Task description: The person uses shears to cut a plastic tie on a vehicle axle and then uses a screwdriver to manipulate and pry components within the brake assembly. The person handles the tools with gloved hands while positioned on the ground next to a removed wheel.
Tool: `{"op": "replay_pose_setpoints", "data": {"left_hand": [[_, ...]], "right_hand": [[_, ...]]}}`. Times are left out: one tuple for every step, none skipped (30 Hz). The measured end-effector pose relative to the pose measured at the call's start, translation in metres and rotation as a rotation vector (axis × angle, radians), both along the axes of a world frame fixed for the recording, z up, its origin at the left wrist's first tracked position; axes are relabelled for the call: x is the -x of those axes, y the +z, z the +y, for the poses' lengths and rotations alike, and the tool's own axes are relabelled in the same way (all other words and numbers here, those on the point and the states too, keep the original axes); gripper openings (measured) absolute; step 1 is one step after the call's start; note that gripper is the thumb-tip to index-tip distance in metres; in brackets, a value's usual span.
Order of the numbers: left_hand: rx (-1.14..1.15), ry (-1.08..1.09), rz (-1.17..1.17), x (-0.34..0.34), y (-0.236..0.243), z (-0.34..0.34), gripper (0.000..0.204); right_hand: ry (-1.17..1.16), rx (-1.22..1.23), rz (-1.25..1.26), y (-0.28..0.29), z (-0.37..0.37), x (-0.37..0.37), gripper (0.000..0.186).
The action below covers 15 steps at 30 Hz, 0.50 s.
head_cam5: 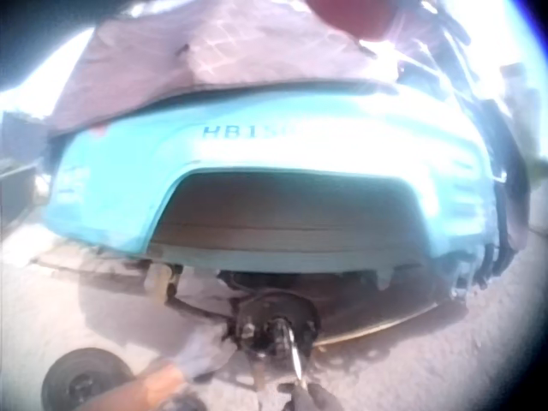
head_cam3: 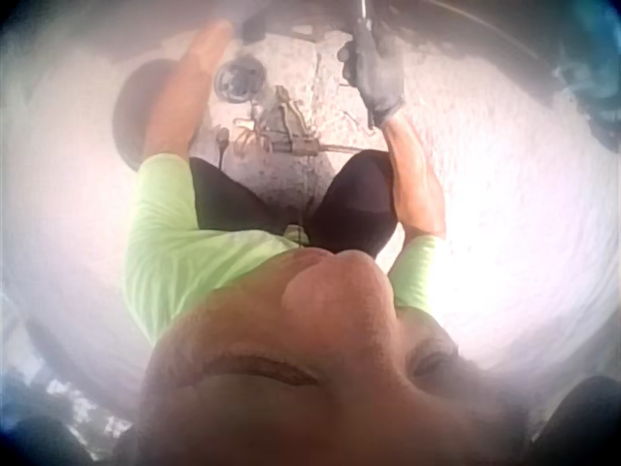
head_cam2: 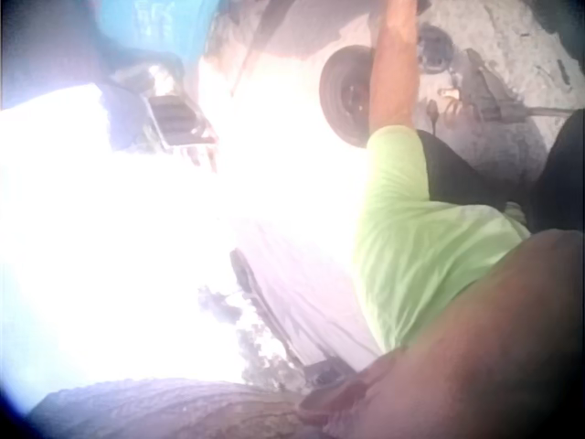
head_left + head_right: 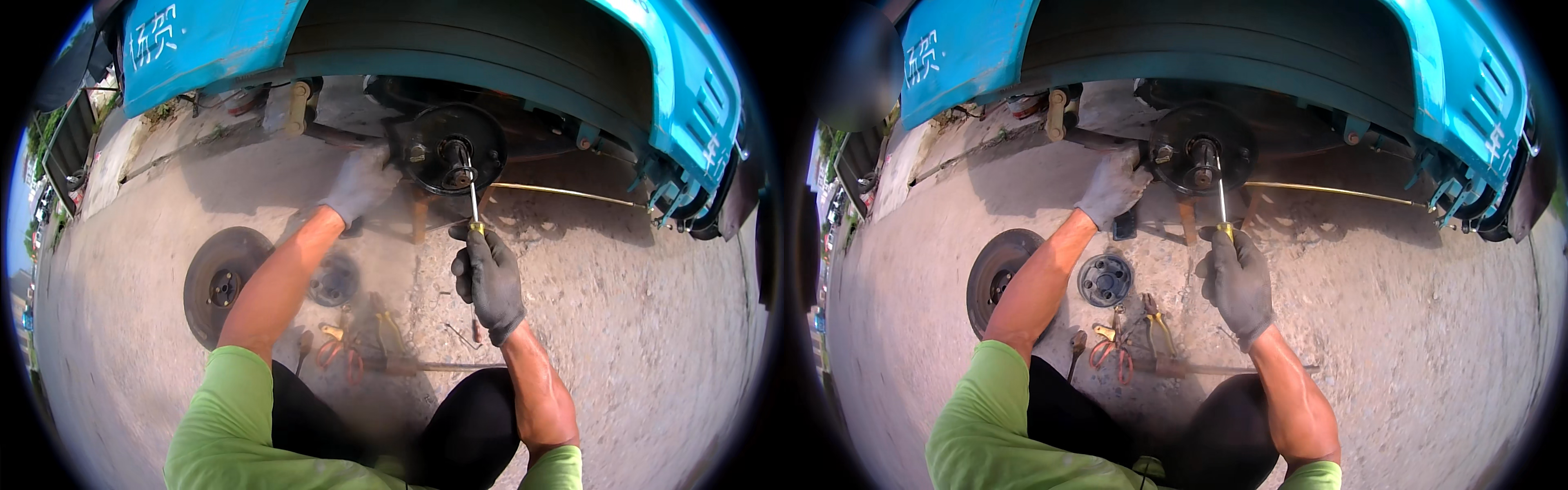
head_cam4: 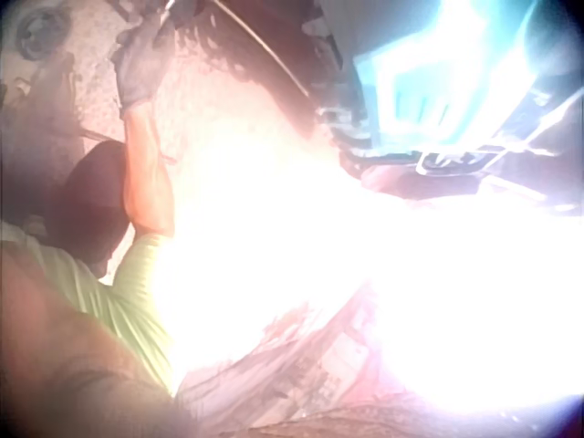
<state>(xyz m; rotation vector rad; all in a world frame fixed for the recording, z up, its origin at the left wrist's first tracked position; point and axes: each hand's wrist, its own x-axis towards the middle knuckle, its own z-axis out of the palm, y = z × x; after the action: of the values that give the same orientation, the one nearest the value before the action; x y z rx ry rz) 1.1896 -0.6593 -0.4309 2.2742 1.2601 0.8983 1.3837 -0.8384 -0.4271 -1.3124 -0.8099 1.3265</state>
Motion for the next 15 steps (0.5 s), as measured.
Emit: {"op": "replay_pose_setpoints", "data": {"left_hand": [[0.035, -0.015, -0.035, 0.001, 0.002, -0.001, 0.03], [-0.026, -0.018, 0.022, 0.004, 0.0, 0.003, 0.03], [-0.087, -0.025, 0.078, 0.004, -0.003, 0.006, 0.03], [-0.148, -0.033, 0.134, 0.006, -0.006, 0.009, 0.03], [-0.162, -0.039, 0.138, 0.007, -0.009, 0.01, 0.03], [-0.174, -0.045, 0.142, 0.008, -0.009, 0.009, 0.03], [-0.186, -0.052, 0.146, 0.008, -0.01, 0.009, 0.03], [-0.217, -0.052, 0.158, 0.008, -0.015, 0.012, 0.03], [-0.246, -0.048, 0.172, 0.009, -0.017, 0.015, 0.03], [-0.277, -0.044, 0.187, 0.01, -0.019, 0.016, 0.03], [-0.245, -0.043, 0.171, 0.013, -0.022, 0.016, 0.03], [-0.215, -0.05, 0.149, 0.01, -0.016, 0.013, 0.029], [-0.186, -0.057, 0.128, 0.007, -0.012, 0.01, 0.029], [-0.17, -0.052, 0.134, 0.005, -0.011, 0.01, 0.029], [-0.155, -0.041, 0.143, 0.007, -0.011, 0.009, 0.029]], "right_hand": [[0.01, 0.0, -0.032, 0.003, 0.0, -0.002, 0.039], [0.019, 0.0, -0.064, 0.007, 0.001, -0.003, 0.039], [0.024, 0.001, -0.097, 0.009, 0.001, -0.004, 0.039], [0.011, -0.004, -0.138, 0.01, 0.004, -0.003, 0.039], [0.019, -0.011, -0.154, 0.011, 0.007, -0.004, 0.039], [0.025, -0.015, -0.168, 0.011, 0.011, -0.007, 0.039], [0.032, -0.019, -0.183, 0.01, 0.013, -0.01, 0.039], [0.042, -0.016, -0.187, 0.014, 0.013, -0.014, 0.039], [0.063, -0.01, -0.201, 0.018, 0.013, -0.019, 0.039], [0.084, -0.004, -0.216, 0.023, 0.014, -0.026, 0.039], [0.105, 0.002, -0.231, 0.025, 0.015, -0.03, 0.039], [0.11, 0.014, -0.202, 0.026, 0.014, -0.034, 0.038], [0.102, 0.013, -0.146, 0.023, 0.013, -0.033, 0.038], [0.094, 0.012, -0.091, 0.017, 0.01, -0.029, 0.038], [0.093, 0.01, -0.033, 0.01, 0.008, -0.023, 0.039]]}}
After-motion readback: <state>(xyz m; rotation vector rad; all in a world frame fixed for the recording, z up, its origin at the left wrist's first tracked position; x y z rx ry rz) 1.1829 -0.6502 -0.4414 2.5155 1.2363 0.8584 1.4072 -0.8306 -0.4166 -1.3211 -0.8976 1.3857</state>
